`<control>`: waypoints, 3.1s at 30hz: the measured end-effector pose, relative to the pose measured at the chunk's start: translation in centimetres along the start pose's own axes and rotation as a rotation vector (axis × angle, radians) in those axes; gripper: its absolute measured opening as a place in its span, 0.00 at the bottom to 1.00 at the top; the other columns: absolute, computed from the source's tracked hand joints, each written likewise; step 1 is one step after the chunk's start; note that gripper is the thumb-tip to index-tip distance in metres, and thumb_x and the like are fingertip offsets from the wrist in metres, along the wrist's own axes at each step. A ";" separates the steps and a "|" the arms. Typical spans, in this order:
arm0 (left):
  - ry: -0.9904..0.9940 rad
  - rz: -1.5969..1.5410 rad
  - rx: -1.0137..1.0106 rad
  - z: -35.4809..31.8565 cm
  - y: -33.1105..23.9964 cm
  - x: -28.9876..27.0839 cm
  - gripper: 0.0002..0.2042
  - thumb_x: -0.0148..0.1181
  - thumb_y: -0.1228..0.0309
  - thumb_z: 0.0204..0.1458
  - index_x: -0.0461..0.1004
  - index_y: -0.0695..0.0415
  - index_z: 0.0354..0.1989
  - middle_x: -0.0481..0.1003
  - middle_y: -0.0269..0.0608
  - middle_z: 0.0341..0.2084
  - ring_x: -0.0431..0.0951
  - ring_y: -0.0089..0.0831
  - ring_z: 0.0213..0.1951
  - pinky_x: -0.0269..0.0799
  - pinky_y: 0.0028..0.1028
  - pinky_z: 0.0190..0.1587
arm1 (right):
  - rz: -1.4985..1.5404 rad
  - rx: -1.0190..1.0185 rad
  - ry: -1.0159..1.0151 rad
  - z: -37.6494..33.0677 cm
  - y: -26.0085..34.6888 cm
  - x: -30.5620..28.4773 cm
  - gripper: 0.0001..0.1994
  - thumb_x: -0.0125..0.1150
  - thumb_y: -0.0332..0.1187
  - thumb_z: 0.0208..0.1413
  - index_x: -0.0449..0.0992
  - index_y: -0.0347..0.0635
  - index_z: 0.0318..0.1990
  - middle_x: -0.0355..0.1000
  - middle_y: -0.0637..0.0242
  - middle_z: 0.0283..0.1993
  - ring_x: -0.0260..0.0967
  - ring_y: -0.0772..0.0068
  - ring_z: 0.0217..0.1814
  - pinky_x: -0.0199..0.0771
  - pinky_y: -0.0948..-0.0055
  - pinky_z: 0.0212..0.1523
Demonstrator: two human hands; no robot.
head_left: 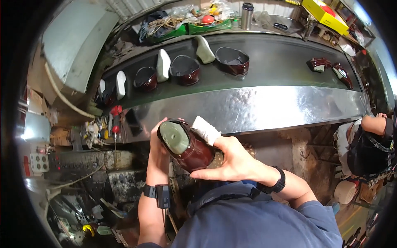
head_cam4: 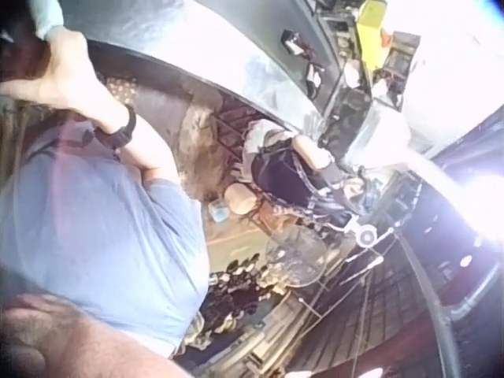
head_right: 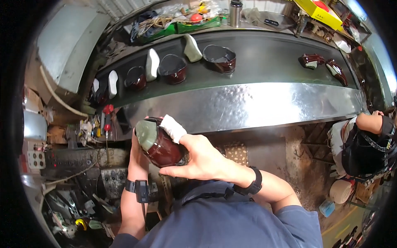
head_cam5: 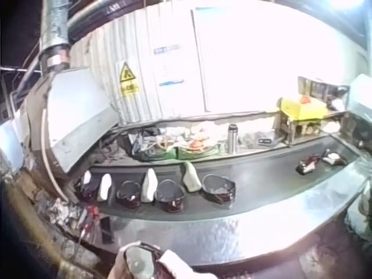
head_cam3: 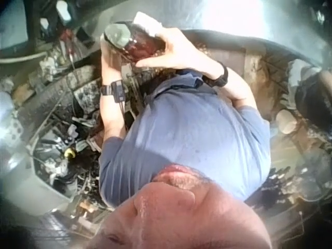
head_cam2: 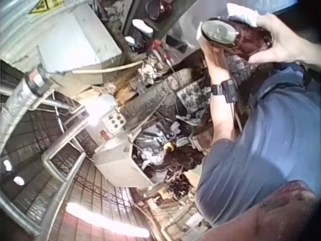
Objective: Attaching a shoe upper to a last using a lasting machine in a manufacturing setting.
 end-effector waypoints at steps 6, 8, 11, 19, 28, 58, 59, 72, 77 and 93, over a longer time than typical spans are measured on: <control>-0.206 -0.091 -0.159 7.3 0.5 0.7 0.21 0.48 0.58 0.63 0.77 0.67 0.44 0.81 0.50 0.39 0.81 0.46 0.42 0.75 0.40 0.52 | -0.201 0.384 0.017 1.9 -3.6 -5.1 0.35 0.81 0.49 0.42 0.74 0.28 0.49 0.78 0.48 0.37 0.80 0.52 0.39 0.79 0.62 0.43; -0.272 -0.040 -0.064 10.0 -0.2 -0.5 0.19 0.50 0.59 0.62 0.77 0.66 0.43 0.81 0.50 0.38 0.81 0.45 0.42 0.75 0.41 0.52 | -0.168 0.396 -0.107 1.5 -6.2 -6.1 0.35 0.81 0.46 0.43 0.73 0.26 0.50 0.79 0.50 0.38 0.80 0.61 0.39 0.79 0.64 0.43; -0.353 -0.032 0.143 12.3 0.3 1.9 0.13 0.58 0.64 0.60 0.78 0.64 0.39 0.81 0.45 0.37 0.81 0.39 0.39 0.77 0.37 0.46 | 0.010 0.286 -0.399 0.0 -9.1 -8.3 0.28 0.81 0.41 0.41 0.74 0.27 0.41 0.77 0.46 0.37 0.80 0.51 0.40 0.78 0.61 0.41; -0.024 0.077 -0.257 15.3 10.7 5.0 0.26 0.55 0.49 0.65 0.71 0.63 0.56 0.76 0.48 0.51 0.77 0.39 0.51 0.73 0.38 0.56 | 0.421 0.538 -0.738 -6.9 -17.2 -15.8 0.33 0.73 0.38 0.53 0.68 0.36 0.65 0.77 0.56 0.52 0.76 0.64 0.51 0.78 0.61 0.55; -0.224 0.569 -0.087 10.2 7.0 -5.8 0.20 0.61 0.67 0.63 0.70 0.68 0.59 0.78 0.48 0.47 0.81 0.36 0.48 0.76 0.31 0.56 | 0.937 0.360 -1.384 -7.4 -28.5 -42.0 0.30 0.69 0.53 0.57 0.70 0.47 0.62 0.73 0.60 0.58 0.65 0.59 0.66 0.68 0.46 0.63; -0.335 1.350 0.253 47.8 12.3 13.8 0.51 0.73 0.57 0.47 0.46 0.53 0.76 0.56 0.67 0.67 0.63 0.60 0.65 0.56 0.46 0.69 | 1.005 0.443 -1.327 -21.2 -20.5 -15.5 0.25 0.64 0.28 0.64 0.64 0.57 0.66 0.73 0.77 0.51 0.73 0.79 0.48 0.77 0.49 0.59; -0.464 1.401 0.266 48.6 11.5 13.8 0.52 0.73 0.54 0.46 0.45 0.51 0.77 0.54 0.68 0.67 0.63 0.63 0.64 0.58 0.47 0.68 | 1.011 0.453 -1.344 -22.3 -21.1 -14.3 0.25 0.64 0.28 0.64 0.64 0.57 0.66 0.73 0.77 0.51 0.73 0.79 0.48 0.77 0.49 0.59; 0.219 0.981 0.301 39.6 9.2 12.9 0.38 0.64 0.84 0.36 0.67 0.64 0.64 0.69 0.53 0.61 0.71 0.48 0.61 0.65 0.41 0.63 | 0.804 0.359 -1.145 -20.3 -18.2 -14.5 0.32 0.66 0.27 0.62 0.57 0.46 0.71 0.76 0.64 0.58 0.74 0.71 0.59 0.78 0.60 0.58; 0.722 1.616 1.190 17.7 6.1 13.6 0.26 0.62 0.79 0.35 0.79 0.59 0.49 0.64 0.57 0.61 0.62 0.56 0.64 0.60 0.47 0.66 | 0.823 0.253 -1.105 -16.3 -17.2 -18.0 0.31 0.67 0.35 0.63 0.58 0.46 0.70 0.78 0.65 0.55 0.74 0.72 0.54 0.76 0.58 0.50; 0.736 0.183 -0.166 8.6 10.6 18.0 0.21 0.53 0.60 0.66 0.71 0.64 0.58 0.76 0.44 0.51 0.77 0.36 0.52 0.72 0.37 0.55 | -0.053 0.403 -0.670 -6.2 -6.1 -15.2 0.23 0.65 0.35 0.61 0.69 0.28 0.58 0.78 0.51 0.47 0.76 0.65 0.50 0.75 0.65 0.54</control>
Point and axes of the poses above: each hand's wrist, its own z-axis towards the middle knuckle, its own x-axis out of the palm, y = z × x, the point moved 8 cm from there along z, towards the middle knuckle
